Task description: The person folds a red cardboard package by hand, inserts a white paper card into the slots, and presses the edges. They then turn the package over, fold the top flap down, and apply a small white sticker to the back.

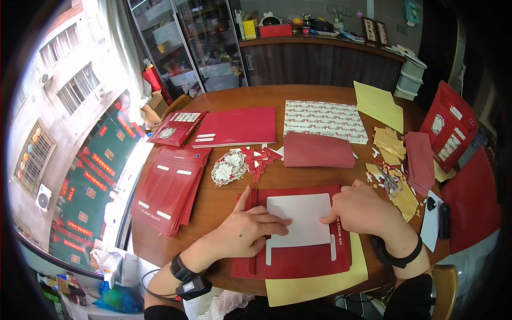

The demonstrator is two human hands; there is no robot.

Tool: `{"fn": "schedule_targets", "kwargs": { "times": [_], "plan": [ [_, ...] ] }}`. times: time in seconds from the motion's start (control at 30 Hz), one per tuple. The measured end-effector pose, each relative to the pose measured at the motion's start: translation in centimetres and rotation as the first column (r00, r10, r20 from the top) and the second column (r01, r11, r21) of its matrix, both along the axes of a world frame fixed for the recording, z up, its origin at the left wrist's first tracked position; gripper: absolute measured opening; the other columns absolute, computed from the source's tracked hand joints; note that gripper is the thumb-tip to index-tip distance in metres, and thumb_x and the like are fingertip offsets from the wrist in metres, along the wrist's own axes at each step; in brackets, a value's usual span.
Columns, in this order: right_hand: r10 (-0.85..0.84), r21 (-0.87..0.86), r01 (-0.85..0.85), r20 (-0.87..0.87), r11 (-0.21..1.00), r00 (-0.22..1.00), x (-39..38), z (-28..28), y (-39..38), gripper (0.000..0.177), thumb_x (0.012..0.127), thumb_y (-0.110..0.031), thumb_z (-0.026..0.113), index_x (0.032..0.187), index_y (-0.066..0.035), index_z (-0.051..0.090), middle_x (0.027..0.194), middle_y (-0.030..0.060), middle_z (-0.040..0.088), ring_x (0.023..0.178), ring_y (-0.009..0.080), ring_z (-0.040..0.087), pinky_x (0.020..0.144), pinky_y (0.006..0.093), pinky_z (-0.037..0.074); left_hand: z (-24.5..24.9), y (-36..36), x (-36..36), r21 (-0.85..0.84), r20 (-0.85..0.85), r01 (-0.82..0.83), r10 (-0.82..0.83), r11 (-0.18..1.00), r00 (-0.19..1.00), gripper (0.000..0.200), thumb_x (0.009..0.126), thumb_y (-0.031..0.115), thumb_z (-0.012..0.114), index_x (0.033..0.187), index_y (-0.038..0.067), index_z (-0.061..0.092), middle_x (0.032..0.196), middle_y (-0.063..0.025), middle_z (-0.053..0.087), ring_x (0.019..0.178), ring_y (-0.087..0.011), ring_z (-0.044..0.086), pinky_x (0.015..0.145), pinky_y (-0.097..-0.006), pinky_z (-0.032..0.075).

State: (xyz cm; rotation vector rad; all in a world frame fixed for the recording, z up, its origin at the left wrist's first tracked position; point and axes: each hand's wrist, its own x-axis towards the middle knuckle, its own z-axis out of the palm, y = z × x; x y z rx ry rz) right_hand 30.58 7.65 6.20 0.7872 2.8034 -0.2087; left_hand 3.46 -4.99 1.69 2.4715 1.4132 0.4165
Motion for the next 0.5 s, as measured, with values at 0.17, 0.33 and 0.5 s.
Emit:
{"fn": "schedule_targets", "kwargs": {
  "times": [0.17,0.33,0.5],
  "plan": [
    [-0.038,-0.056,0.042,0.08,0.998,0.996,-0.3,0.9,0.1,0.037,0.081,-0.002,0.065,0.101,-0.028,0.083,0.076,0.0076,0.071,0.081,0.0287,0.066,0.084,0.0395,0.043,0.0,0.1,-0.5,-0.028,0.022,-0.005,0.005,1.0,1.0,0.056,0.066,-0.002,0.06,0.111,0.027,0.076,0.133,0.0143,0.067,0.112,-0.0122,0.063,0.123,-0.0688,0.003],
    [-0.054,-0.084,0.058,0.056,0.995,0.997,0.0,0.9,0.3,0.033,0.08,-0.002,0.066,0.099,-0.024,0.083,0.075,0.0094,0.071,0.078,0.0302,0.066,0.083,0.0404,0.043,-0.1,0.2,-0.9,-0.076,0.049,0.011,-0.007,0.997,0.999,0.057,0.066,-0.002,0.06,0.113,0.026,0.077,0.137,0.0131,0.066,0.119,-0.0139,0.062,0.122,-0.0704,0.001],
    [-0.009,0.173,-0.011,0.119,0.985,0.993,0.1,1.1,-0.9,0.021,0.079,-0.001,0.067,0.083,-0.017,0.081,0.077,0.0055,0.07,0.087,0.027,0.066,0.083,0.0402,0.043,0.2,0.0,-0.6,-0.087,0.074,0.009,-0.002,0.996,0.997,0.053,0.069,0.0,0.062,0.114,0.024,0.077,0.136,0.0119,0.066,0.121,-0.0147,0.062,0.121,-0.0711,0.001]
  ]
}}
